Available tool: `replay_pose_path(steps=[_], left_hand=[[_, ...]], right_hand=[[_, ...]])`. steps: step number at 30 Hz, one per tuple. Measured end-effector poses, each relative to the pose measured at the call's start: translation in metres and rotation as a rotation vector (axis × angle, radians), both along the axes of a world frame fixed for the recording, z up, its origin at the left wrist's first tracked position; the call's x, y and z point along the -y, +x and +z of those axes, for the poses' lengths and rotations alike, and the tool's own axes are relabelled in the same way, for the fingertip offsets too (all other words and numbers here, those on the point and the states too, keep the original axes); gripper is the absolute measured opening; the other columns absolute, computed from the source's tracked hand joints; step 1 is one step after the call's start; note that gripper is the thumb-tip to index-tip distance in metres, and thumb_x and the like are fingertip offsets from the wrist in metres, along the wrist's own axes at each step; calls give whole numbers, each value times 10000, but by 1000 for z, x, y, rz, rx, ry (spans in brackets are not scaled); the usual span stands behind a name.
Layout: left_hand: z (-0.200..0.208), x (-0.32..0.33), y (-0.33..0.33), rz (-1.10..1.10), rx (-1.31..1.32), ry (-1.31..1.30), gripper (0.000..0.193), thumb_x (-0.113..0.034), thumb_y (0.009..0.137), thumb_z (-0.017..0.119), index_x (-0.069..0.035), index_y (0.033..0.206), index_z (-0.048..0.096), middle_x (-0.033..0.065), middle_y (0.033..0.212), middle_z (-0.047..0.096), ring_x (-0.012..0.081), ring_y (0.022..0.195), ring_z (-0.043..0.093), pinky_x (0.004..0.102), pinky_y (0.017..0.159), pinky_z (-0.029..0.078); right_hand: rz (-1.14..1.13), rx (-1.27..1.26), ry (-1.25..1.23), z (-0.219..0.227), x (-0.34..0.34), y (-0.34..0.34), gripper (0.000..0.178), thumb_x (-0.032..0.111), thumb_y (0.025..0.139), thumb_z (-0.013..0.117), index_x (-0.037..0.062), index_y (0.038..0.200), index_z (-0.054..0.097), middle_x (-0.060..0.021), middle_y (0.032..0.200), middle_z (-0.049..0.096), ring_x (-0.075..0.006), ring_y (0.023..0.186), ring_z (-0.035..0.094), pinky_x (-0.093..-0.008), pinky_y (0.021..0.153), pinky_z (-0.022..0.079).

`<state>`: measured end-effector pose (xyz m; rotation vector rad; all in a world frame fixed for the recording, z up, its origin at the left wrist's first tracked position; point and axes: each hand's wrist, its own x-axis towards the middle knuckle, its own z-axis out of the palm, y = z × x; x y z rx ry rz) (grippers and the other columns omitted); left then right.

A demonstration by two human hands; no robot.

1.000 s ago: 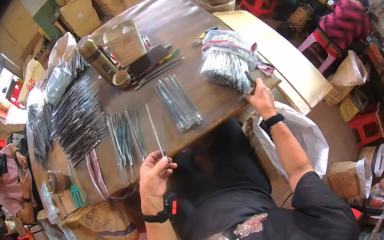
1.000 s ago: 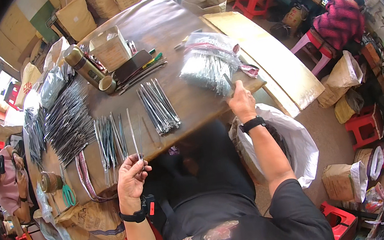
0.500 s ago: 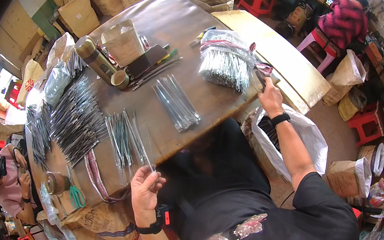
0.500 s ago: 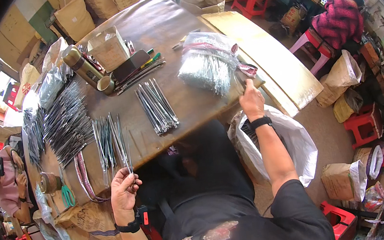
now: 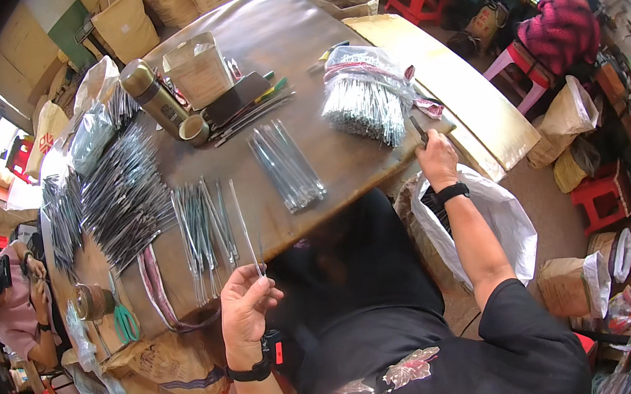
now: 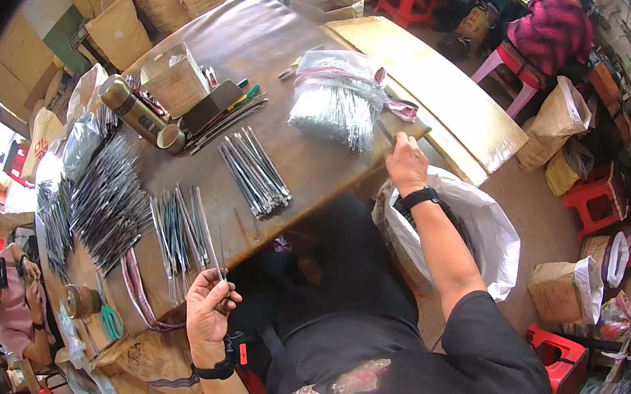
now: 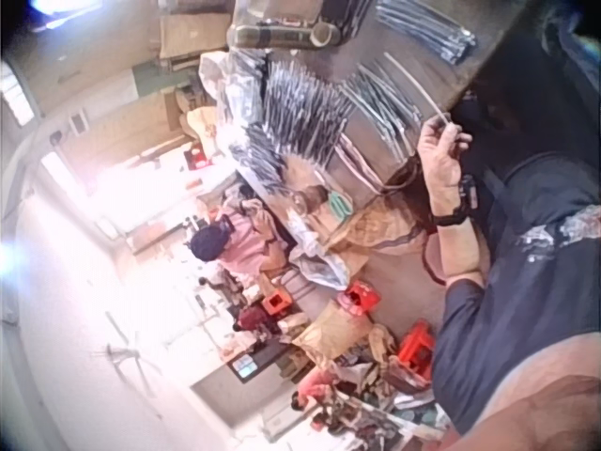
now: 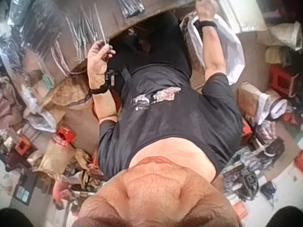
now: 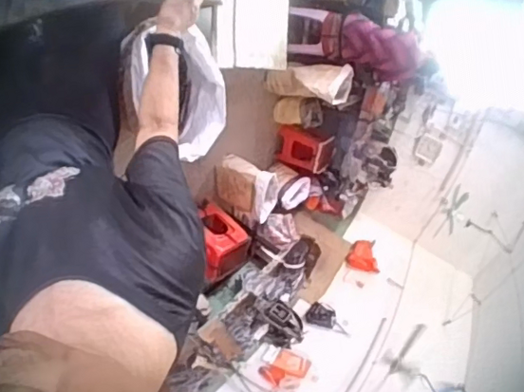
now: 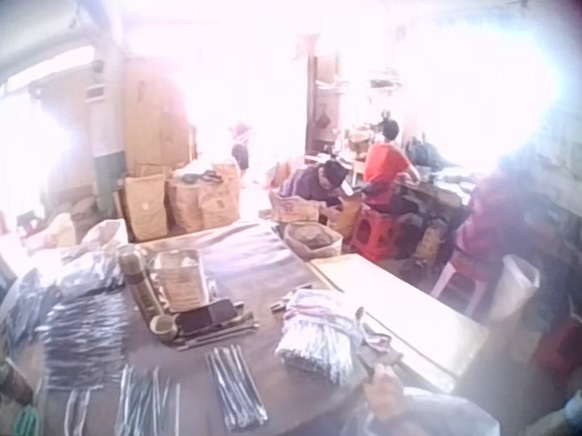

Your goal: The person repeatedly picks up thin metal rods from a table, uses pliers to cut them into shorter pieces, and places the cut pieces back on the table. The person handles the rods one at a time and maintains a steady cutting rhythm throughout the clip.

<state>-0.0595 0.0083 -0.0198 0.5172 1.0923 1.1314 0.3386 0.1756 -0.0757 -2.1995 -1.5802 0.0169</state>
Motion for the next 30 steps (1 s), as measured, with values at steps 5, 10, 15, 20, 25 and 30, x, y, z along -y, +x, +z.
replay_pose_path(steps=[5,10,15,20,25,30], left_hand=[[1,-1,5,-4,17,-13,231,-48,835,670,-18,1046,581,77,806,654,174,637,655,214,547,502],[0,2,4,10,10,-14,227,-50,841,665,-18,1050,582,78,809,655,171,643,655,213,553,501],[2,1,0,17,7,-7,221,-46,845,651,-18,1055,585,70,814,653,164,650,652,208,559,498],[2,1,5,14,41,-25,235,-45,843,653,-17,1065,582,75,819,653,166,653,653,211,560,501],[3,3,9,1,53,-18,229,-38,843,652,-20,1059,580,82,827,655,181,685,663,218,574,509],[4,6,6,23,63,-1,205,-18,831,665,-26,1022,592,86,847,662,201,737,677,222,585,515]], right_hand=[[-43,-48,-74,-3,-8,5,280,143,761,617,13,1002,557,-241,902,647,-412,918,621,-468,813,489],[-43,-843,-30,-8,-3,21,136,41,761,630,-1,880,579,-156,714,630,-246,623,640,-372,602,540],[-42,-1743,-202,5,-1,35,82,66,864,589,5,816,561,-81,686,577,-198,610,586,-351,587,528],[187,-2326,-274,9,-22,39,165,155,906,566,-6,919,603,-71,726,585,-181,680,572,-327,699,499],[-105,-2283,-89,0,-54,43,176,121,917,523,-50,934,560,-90,767,600,-197,649,584,-375,664,525],[-158,-2326,-82,-2,-56,42,92,46,886,548,-45,883,547,-105,747,585,-216,645,586,-366,654,528]])
